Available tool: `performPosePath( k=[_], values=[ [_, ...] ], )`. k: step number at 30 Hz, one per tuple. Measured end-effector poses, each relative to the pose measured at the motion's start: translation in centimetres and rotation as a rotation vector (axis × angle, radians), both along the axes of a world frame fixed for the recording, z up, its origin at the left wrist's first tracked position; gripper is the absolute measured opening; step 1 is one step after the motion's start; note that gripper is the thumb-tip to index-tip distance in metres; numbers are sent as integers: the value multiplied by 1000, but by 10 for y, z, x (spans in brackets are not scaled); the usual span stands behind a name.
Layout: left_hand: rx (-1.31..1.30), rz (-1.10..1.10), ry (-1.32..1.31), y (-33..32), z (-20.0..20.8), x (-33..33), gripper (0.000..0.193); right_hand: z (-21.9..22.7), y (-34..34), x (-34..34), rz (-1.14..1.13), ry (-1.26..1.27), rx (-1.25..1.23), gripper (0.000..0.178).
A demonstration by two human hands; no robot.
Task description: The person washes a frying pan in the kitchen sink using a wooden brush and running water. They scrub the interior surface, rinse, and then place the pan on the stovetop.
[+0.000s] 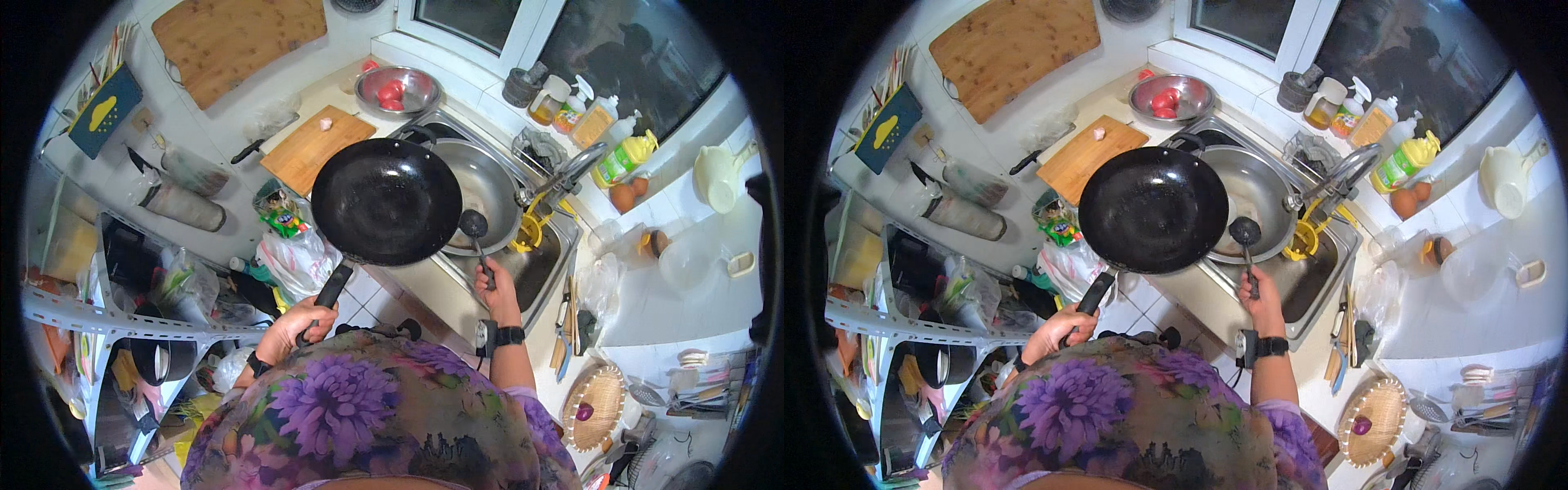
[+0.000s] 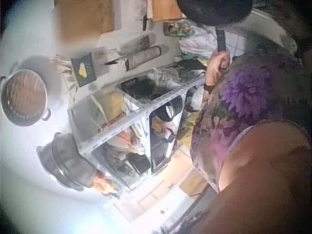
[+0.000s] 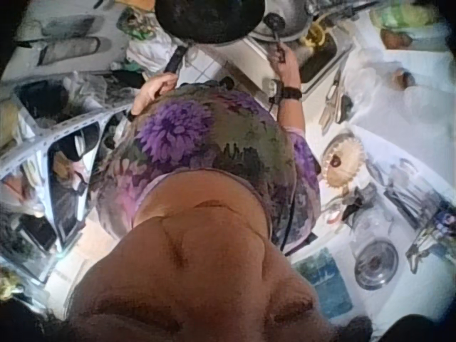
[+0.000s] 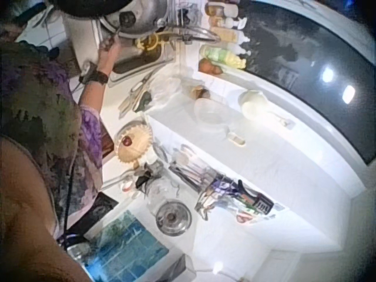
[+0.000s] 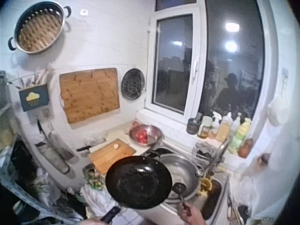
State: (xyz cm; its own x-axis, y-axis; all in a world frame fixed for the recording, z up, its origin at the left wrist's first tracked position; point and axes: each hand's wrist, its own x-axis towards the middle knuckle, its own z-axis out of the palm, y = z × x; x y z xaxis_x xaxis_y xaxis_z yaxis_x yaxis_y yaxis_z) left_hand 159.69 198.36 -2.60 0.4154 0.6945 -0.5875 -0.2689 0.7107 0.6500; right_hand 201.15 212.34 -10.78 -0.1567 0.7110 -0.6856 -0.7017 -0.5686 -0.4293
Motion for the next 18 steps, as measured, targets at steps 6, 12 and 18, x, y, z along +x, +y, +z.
performPosePath(
  k=[6,12,18],
  values=[
    [-13,0,27,-1,0,2,18,29,-17,10,-62,43,66,18],
    [-76,32,24,0,4,4,17,85,-23,-2,-53,-43,183,17],
    [-52,-12,23,5,2,11,19,119,-33,-25,107,-256,394,20]
  ],
)
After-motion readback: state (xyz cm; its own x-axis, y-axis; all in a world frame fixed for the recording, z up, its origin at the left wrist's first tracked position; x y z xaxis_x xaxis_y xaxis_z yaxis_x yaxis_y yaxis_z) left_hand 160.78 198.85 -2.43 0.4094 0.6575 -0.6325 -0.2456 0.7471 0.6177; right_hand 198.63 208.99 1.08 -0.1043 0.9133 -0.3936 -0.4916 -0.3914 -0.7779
